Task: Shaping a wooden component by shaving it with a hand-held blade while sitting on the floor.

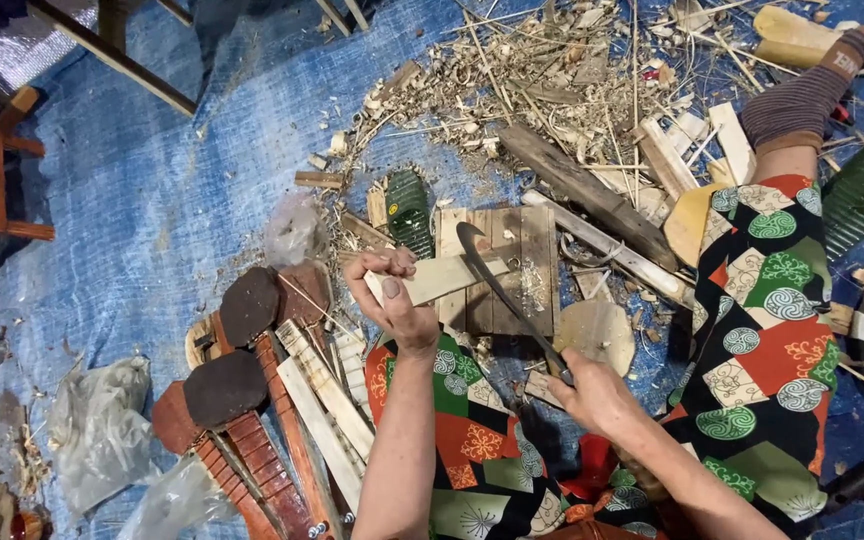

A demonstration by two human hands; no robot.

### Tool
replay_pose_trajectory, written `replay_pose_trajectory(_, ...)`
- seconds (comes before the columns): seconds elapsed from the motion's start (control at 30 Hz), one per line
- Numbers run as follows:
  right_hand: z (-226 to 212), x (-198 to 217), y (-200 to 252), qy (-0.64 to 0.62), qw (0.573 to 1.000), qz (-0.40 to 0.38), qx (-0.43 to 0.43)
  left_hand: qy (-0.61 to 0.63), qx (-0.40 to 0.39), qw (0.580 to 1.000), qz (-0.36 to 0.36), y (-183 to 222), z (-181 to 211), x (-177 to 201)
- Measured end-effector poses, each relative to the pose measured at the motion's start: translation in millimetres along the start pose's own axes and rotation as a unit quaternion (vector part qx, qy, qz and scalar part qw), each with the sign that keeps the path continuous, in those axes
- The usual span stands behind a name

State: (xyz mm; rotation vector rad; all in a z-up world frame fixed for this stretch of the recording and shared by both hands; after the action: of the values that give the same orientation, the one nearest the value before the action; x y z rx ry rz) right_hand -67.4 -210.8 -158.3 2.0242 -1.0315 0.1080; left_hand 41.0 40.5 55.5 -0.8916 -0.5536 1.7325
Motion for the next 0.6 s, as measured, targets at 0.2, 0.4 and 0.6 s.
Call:
replay_pose_trajectory(0.2,1,-7,-5,-0.008,1.000,-0.013,0.011,0.001,-0.007,1.000,0.013,4,-6,7)
replay_pose_trajectory(0.4,-61,-1,33,0.007,0.993,-0.114,-0.031,-0.015,0.071,0.997,-0.033,4,3,1)
replay_pose_trajectory(0.6,8,-7,-40,-0.108,0.994,0.000,0.028,0.005,-0.015,1.000,0.027,5,-11,12)
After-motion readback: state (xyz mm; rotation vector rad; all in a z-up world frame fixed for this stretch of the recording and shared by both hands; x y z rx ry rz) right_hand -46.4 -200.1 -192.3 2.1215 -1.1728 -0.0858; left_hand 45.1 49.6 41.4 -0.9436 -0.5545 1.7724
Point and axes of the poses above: each hand's wrist, its own y-axis away from the middle knuckle, its own x-axis out of the back of the hand, z = x × y, the point moved 8 cm from there along -y, towards the middle knuckle, and after that the axes turned 12 degrees about -z, right-handed, at the moved point
